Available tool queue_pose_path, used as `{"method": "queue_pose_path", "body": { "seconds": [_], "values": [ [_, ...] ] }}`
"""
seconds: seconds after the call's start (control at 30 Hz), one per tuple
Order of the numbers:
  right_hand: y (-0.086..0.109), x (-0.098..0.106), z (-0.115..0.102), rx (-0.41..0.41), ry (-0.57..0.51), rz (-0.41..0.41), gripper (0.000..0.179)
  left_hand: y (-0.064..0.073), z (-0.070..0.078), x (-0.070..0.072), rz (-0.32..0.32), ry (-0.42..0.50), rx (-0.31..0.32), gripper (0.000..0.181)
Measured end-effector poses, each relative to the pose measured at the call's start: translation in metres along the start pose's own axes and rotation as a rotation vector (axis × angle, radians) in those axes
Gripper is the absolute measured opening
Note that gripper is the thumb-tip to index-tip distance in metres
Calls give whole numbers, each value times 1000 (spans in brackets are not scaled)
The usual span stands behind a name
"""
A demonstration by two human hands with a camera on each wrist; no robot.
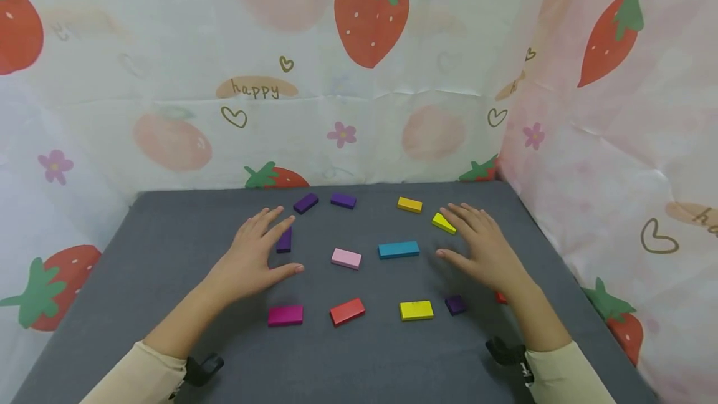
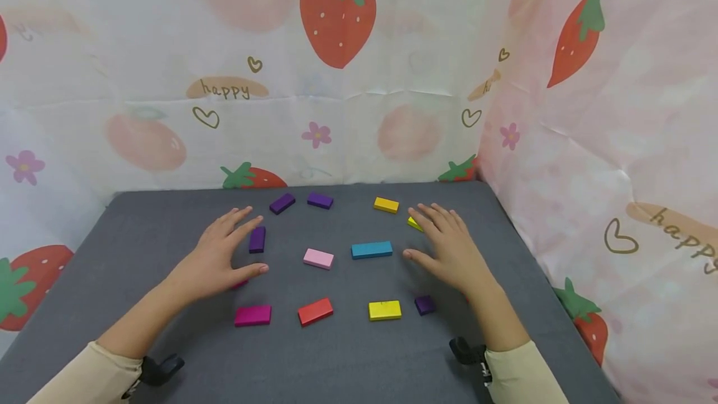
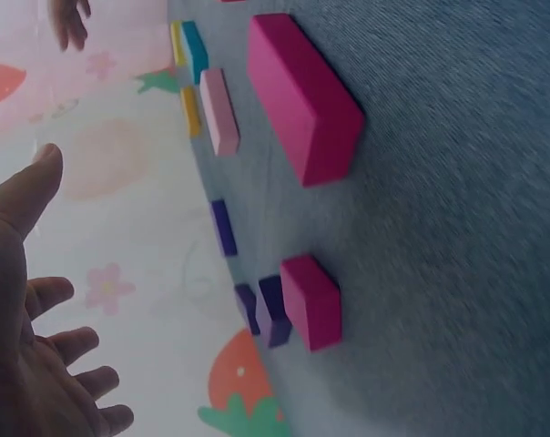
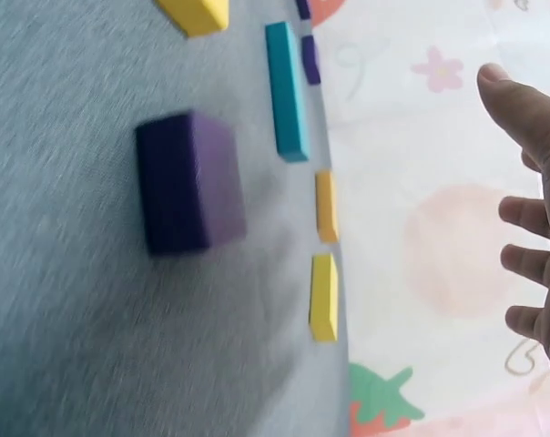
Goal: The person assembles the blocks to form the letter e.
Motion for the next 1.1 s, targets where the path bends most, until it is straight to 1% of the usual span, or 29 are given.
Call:
{"method": "queue_pose_path", "body": {
  "seconds": [0.17, 0.3, 0.47, 0.7, 0.87, 1.0, 1.1],
  "values": [
    [-13, -4, -8, 48, -27, -10, 83, -12, 6, -7, -55, 71, 29, 95],
    [-23, -10, -13, 66, -50, -22, 81, -20, 10, -14, -85, 142, 25, 93],
    [-34, -18, -18, 46, -81, -78, 82, -32, 17, -22, -117, 211, -2, 90],
    [-48, -28, -23, -2, -134, -169, 78, -49, 22, -33, -145, 248, -17, 87],
    [-55, -34, -26, -6, -201, -209, 77, -59, 24, -41, -171, 301, -31, 88],
    [-61, -43, -24, -3, -251, -239, 78, -65, 24, -48, -194, 350, -22, 88],
    [-66, -52, -20, -20, -281, -263, 78, -70, 24, -53, -206, 392, -8, 88]
  ]
}}
Point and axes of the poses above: each hand's wrist, its own y-axis away from the middle knuckle, its own x-axis out of the back of the hand, z = x × y, the point moved 3 cm from there along -y, towards the middle knuckle
